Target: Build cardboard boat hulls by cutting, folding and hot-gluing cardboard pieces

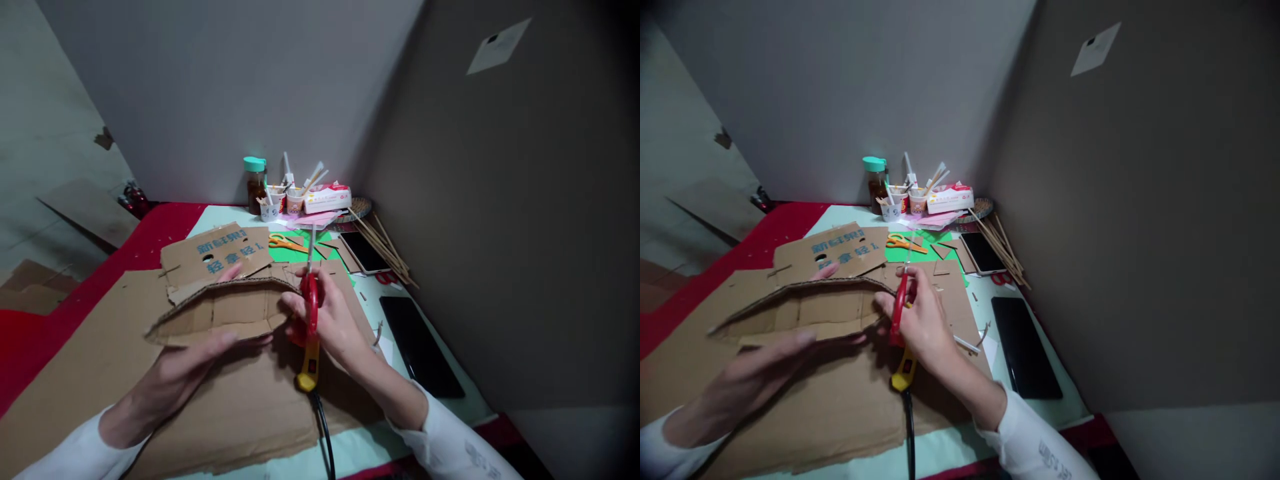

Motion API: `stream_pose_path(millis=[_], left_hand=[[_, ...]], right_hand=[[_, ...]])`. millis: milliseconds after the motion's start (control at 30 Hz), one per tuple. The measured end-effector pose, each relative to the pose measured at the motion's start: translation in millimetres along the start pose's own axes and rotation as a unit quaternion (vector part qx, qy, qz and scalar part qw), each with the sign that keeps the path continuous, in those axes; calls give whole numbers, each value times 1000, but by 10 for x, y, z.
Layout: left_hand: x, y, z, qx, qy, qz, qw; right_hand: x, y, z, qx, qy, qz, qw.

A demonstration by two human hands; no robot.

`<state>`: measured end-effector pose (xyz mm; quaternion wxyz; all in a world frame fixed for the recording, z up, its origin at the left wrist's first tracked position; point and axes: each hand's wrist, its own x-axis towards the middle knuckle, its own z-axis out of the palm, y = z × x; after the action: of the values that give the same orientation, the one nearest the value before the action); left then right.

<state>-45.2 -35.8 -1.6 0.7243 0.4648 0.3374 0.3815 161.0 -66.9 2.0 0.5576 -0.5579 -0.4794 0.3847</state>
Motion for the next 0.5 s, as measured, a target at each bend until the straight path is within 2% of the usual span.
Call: stream_pose_path(millis=[100, 133, 167, 267, 333, 500], left_hand=[[88, 15, -47, -51, 46, -19, 997], [106, 13, -48, -46, 59, -22, 997], [118, 5, -43, -34, 68, -28, 997], [131, -29, -9, 1, 75, -62, 995], [140, -27, -4, 17, 83, -55, 995], [181, 124, -90, 31, 111, -34, 993]], right_hand=[[8, -77, -180, -77, -14, -22, 997], [13, -105, -250, -162, -15, -52, 985], [15, -129, -311, -203, -13, -67, 977], [13, -150, -416, -211, -73, -49, 973], [14, -132, -447, -214, -93, -46, 971], [52, -79, -667, -332, -47, -74, 939]])
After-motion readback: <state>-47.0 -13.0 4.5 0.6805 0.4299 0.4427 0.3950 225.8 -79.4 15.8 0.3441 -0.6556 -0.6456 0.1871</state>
